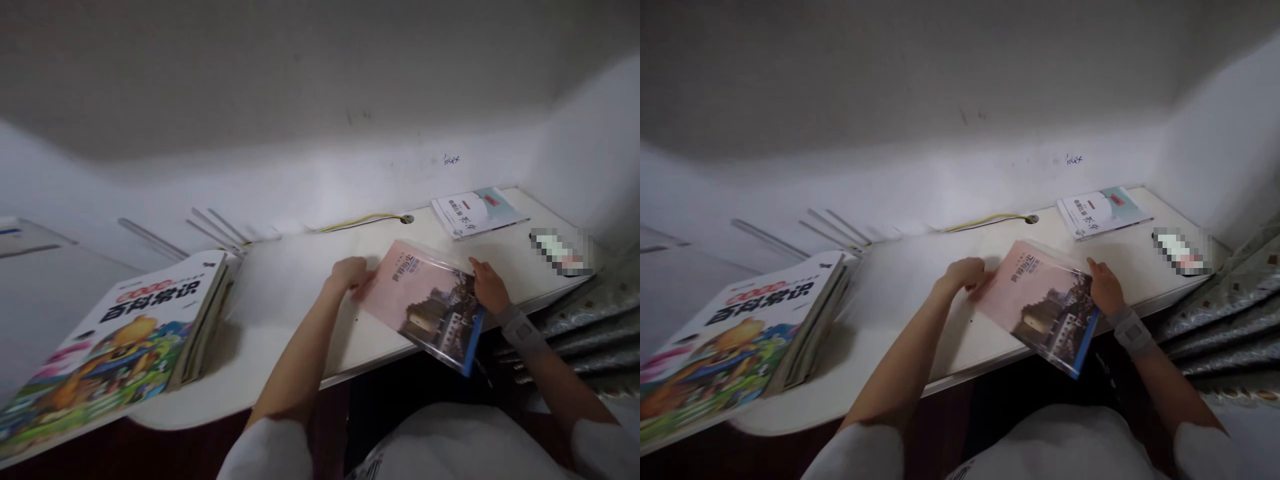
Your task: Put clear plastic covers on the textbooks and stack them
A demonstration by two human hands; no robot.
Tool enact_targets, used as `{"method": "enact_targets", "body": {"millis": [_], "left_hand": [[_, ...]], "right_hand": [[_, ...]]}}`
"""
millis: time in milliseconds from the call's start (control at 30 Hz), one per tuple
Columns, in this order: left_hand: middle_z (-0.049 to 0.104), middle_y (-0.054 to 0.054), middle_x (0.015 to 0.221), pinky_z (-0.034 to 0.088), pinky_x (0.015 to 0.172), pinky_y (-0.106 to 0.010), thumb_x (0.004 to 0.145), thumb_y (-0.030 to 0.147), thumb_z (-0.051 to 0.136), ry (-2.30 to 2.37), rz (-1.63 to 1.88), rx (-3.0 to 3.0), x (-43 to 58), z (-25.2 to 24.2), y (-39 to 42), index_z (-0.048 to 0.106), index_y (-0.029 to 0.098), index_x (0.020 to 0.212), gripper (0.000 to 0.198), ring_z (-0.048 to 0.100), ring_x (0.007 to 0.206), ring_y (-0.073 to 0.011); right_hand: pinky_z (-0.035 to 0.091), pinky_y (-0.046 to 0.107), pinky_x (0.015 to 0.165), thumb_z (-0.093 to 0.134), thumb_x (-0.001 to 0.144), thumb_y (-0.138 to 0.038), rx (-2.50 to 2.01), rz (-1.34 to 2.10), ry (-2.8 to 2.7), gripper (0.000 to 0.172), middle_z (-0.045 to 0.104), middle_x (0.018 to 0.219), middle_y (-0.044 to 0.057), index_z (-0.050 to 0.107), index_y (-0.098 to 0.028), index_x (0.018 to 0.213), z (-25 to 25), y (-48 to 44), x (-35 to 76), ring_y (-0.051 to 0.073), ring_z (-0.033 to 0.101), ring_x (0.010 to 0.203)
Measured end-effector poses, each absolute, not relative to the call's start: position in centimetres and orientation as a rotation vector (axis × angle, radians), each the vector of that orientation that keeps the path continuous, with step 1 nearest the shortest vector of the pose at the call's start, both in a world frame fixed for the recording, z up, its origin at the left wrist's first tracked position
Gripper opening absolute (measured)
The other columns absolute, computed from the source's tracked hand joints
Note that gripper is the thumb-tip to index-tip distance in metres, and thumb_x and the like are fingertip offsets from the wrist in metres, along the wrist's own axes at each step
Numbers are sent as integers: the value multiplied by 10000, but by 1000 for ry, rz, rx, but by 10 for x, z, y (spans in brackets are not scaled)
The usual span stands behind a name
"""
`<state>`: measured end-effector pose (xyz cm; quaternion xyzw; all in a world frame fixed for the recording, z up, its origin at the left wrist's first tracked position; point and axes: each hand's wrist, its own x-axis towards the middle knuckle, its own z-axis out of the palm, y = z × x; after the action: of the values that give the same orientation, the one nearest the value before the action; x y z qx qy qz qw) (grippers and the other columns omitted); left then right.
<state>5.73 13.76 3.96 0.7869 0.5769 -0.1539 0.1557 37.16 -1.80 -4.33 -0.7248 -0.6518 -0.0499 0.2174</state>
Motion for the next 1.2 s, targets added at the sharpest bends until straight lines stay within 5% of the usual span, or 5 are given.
{"method": "enact_targets", "body": {"millis": [167,400,633,967,1200], "left_hand": [[657,-73,594,451,659,-288,774,608,477,1368,-212,2097,26,31,109,612,170,578,499,603,580,-183],[692,-49,818,445,662,-251,758,344,559,1472,394,2020,60,-2,126,643,151,821,220,608,723,-161],[677,-27,849,446,704,-253,788,155,496,1583,536,1989,63,-11,118,553,185,1042,262,616,771,-155],[563,-161,1218,486,806,-360,869,116,339,1998,431,2260,51,-7,107,441,174,1285,433,626,976,-249],[274,-193,1516,264,1078,-556,947,430,272,1800,129,2513,83,4,72,249,90,1454,612,218,1400,-354]], "right_hand": [[438,303,832,386,830,-62,-1933,-81,-2020,334,611,979,115,616,-150,1055,-35,30,383,212,570,898],[413,296,748,503,830,-212,-2038,-64,-1976,108,621,869,79,607,-183,831,-30,49,398,209,562,856],[387,299,703,468,873,-241,-2190,-196,-1916,149,627,883,96,601,-174,867,-30,39,402,218,557,846],[356,314,762,337,916,-120,-2079,-396,-2238,234,602,973,158,554,-114,1004,-26,86,353,249,508,933],[344,315,775,327,899,-82,-2025,-400,-2295,251,590,985,168,543,-92,1027,-26,110,355,246,494,924]]}}
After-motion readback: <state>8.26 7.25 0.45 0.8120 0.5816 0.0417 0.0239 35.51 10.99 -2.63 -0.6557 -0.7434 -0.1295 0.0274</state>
